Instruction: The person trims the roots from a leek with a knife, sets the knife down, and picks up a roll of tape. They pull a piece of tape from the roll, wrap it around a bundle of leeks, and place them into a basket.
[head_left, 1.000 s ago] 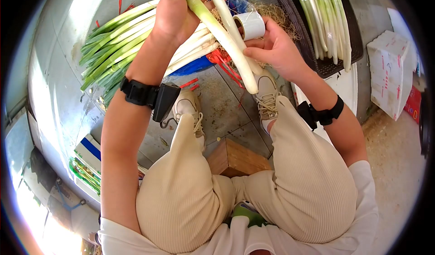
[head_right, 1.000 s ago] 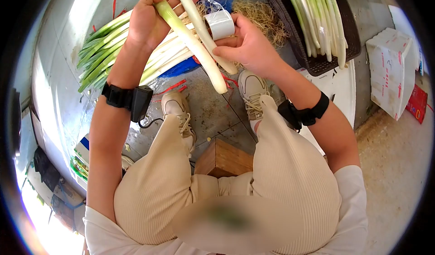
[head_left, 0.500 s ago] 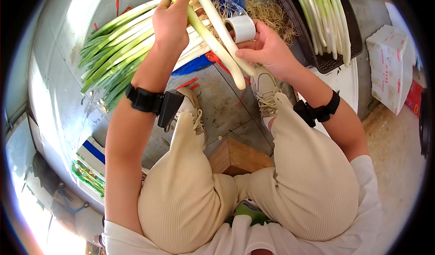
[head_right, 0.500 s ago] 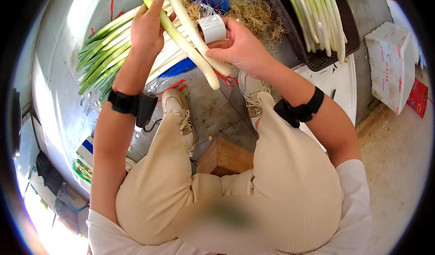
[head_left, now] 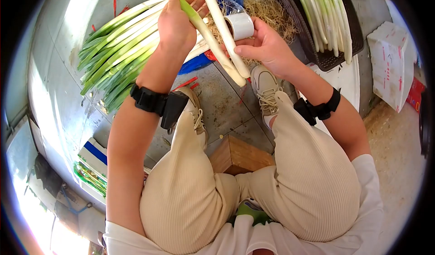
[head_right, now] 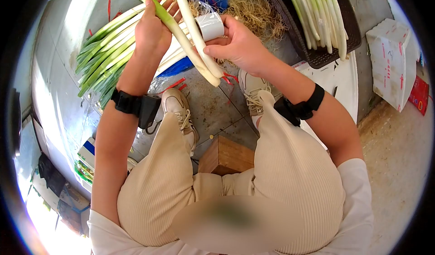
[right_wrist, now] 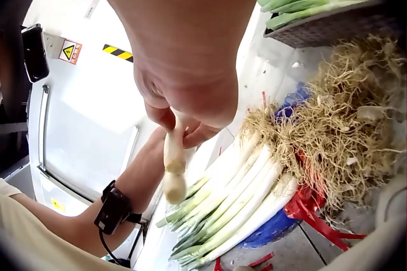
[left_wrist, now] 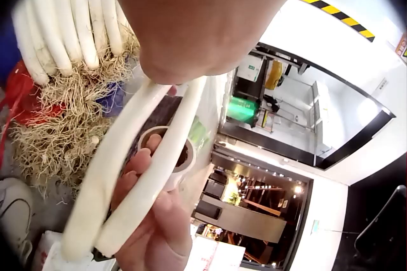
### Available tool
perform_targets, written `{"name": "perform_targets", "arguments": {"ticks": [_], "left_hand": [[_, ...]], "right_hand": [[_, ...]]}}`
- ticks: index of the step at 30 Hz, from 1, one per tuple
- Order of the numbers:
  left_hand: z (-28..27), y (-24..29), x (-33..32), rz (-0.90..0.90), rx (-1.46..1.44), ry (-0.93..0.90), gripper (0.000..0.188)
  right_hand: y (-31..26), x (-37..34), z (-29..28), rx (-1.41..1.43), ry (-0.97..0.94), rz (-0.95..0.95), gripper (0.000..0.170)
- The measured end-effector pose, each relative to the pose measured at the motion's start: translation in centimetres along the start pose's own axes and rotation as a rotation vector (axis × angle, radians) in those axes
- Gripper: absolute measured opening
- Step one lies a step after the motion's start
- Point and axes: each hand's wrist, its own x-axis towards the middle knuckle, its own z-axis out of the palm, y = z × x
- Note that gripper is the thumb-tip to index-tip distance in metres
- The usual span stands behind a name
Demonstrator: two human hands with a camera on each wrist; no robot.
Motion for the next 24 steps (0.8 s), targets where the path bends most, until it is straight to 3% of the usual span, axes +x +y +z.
{"name": "perform_targets", "arguments": {"ticks": [6,9,11,16,24], "left_hand": [[-0.3,-0.2,1.3,-0.088,0.003,-0.151,0.036],[0.8,-0.3,0.7,-0.119,-0.092,-0.049,0.040],[1.6,0.2,0.1,-0.100,-0.054,-0.047,0.043],[2.0,0.0,0.1,0.013,0.153,-0.075,0.032],[1.2,-0.1,0.4,0.095,0.203,-0.047,0.022]], "right_hand": [[-0.4,-0.4,0.0,-0.096,-0.030,0.016,0.052],[-0.3,-0.3,0.1,-0.147,-0.047,0.012,0.052],[-0.3,-0.2,0.0,-0.164,-0.036,-0.013,0.051],[-0.5,-0.2,0.1,-0.174,-0.052,0.003,0.050],[-0.1,-0.3,0.4,-0.151,-0.058,-0.051,0.050]]}}
